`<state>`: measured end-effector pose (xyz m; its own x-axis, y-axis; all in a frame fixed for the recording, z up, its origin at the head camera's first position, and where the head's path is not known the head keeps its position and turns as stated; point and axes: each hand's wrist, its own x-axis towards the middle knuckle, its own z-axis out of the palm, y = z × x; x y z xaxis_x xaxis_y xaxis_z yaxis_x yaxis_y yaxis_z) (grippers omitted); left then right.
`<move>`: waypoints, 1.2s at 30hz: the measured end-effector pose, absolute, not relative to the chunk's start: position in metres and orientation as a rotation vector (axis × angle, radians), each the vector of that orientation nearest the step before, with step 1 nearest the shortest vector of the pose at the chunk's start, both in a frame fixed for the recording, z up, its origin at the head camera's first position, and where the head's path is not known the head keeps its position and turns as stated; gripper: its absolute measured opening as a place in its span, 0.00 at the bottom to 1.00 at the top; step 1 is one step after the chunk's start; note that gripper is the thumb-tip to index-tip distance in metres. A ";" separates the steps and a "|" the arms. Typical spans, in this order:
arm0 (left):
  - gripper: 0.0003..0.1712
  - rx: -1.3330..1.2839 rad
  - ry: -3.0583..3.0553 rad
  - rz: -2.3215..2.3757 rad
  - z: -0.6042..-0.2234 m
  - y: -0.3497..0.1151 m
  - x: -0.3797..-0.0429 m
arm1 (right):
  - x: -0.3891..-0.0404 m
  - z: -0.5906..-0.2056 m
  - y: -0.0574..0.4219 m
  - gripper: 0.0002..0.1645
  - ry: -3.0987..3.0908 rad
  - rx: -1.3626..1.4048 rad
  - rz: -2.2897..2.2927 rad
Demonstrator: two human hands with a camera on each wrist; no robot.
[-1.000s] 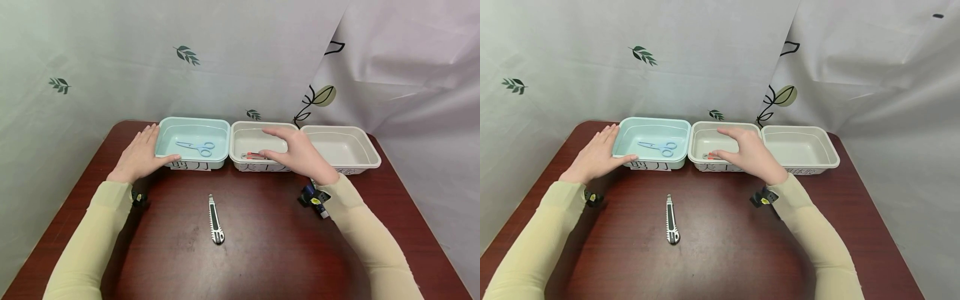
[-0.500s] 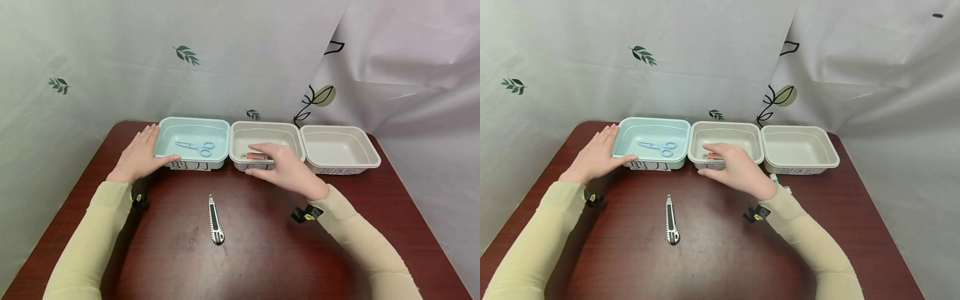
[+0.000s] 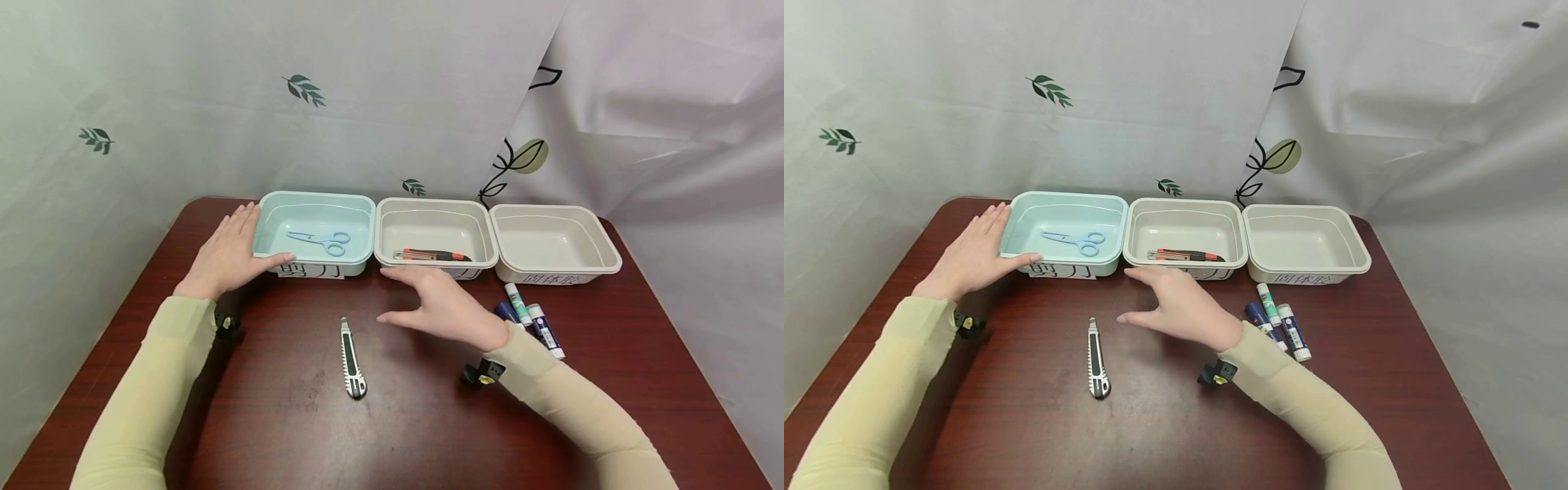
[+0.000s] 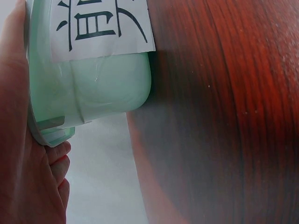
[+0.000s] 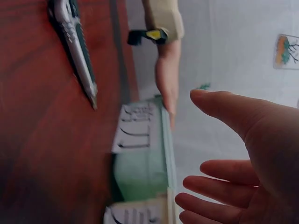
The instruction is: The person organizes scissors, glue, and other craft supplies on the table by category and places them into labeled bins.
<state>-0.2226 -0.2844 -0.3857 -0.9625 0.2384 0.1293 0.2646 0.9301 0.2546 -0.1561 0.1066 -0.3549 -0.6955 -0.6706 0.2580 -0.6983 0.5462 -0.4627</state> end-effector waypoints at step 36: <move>0.69 -0.386 -2.998 -0.440 -0.388 -0.285 -0.222 | -0.107 -0.414 0.066 0.45 -2.842 1.455 0.773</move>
